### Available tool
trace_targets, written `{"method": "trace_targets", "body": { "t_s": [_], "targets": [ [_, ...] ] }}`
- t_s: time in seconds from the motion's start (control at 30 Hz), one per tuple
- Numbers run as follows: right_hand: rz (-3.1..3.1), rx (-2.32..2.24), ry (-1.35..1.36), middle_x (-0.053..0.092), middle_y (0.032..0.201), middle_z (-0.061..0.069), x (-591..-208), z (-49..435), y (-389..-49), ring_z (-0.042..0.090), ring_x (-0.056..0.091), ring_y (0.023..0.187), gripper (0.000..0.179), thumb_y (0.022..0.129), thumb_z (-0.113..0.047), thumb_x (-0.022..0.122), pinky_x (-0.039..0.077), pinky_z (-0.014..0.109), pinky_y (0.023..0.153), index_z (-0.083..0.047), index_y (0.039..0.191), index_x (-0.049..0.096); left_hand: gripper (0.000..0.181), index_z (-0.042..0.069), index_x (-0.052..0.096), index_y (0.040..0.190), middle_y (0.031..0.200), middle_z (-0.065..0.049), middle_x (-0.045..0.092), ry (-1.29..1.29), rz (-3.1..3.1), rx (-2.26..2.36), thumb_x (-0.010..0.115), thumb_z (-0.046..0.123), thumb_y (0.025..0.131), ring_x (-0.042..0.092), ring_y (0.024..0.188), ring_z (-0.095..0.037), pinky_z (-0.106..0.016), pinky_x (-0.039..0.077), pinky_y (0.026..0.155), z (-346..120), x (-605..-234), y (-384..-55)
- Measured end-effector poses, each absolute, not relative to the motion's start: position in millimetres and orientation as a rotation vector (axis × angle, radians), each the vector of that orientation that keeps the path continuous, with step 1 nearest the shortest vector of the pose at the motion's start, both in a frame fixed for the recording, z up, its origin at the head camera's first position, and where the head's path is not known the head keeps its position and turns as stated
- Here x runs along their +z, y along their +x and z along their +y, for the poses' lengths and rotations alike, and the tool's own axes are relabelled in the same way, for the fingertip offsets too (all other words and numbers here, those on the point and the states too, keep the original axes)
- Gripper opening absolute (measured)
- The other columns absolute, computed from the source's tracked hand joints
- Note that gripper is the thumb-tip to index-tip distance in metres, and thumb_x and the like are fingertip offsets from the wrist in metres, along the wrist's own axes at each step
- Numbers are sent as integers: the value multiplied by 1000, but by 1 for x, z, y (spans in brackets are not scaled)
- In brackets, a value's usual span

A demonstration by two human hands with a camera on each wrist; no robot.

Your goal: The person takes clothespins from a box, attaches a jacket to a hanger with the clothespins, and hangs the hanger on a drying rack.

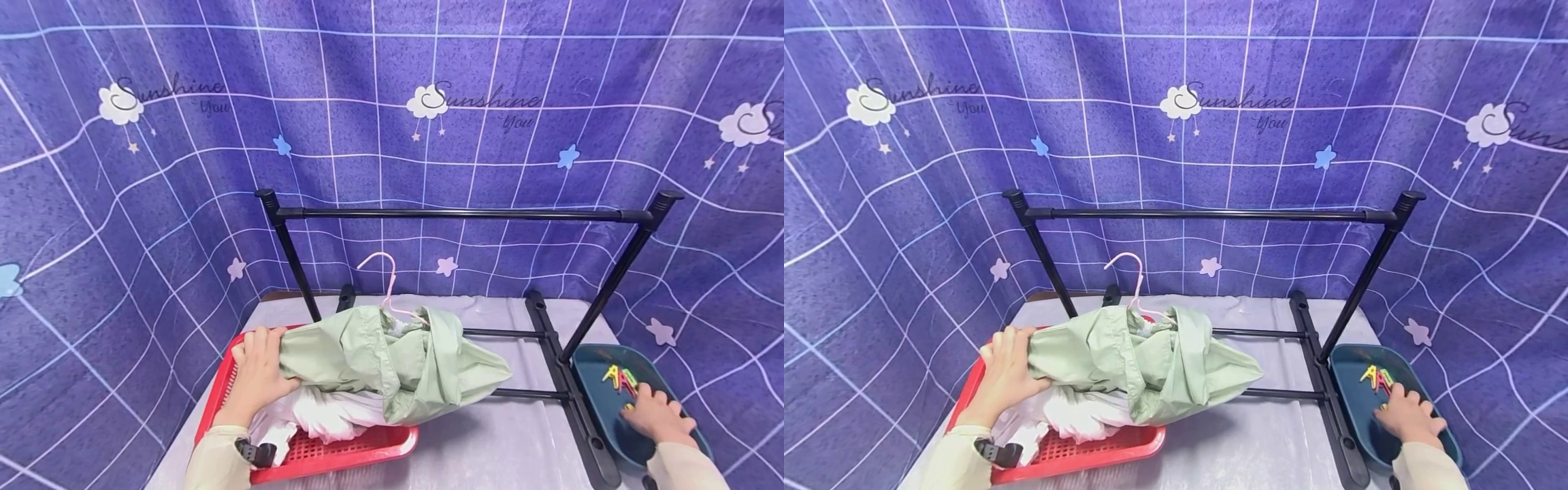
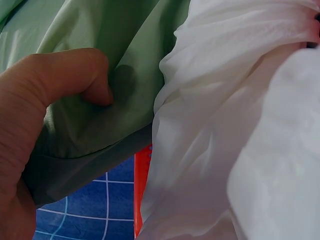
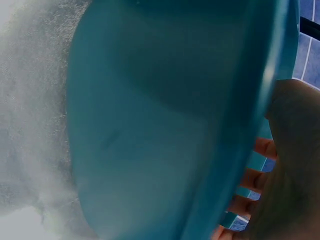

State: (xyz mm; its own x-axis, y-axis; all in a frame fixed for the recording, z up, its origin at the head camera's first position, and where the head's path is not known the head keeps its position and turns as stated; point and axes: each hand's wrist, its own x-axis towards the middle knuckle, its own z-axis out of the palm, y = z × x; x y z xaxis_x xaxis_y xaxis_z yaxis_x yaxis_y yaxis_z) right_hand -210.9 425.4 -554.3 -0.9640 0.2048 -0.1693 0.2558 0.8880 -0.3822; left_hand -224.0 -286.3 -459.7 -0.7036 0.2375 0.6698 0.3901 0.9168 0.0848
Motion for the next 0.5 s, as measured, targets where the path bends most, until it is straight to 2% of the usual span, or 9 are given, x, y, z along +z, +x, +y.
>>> {"method": "trace_targets", "body": {
  "t_s": [0.5],
  "targets": [
    [2888, -589, 348, 30, 113, 48, -561, 429, -209, 72, 28, 106, 83, 78, -32, 71, 30, 80, 79, 17, 126, 24, 98, -1, 46, 120, 97, -18, 42, -444, -2372, -272, 88, 32, 37, 36, 85, -38, -51, 27, 65, -286, -461, -225]
  ]
}}
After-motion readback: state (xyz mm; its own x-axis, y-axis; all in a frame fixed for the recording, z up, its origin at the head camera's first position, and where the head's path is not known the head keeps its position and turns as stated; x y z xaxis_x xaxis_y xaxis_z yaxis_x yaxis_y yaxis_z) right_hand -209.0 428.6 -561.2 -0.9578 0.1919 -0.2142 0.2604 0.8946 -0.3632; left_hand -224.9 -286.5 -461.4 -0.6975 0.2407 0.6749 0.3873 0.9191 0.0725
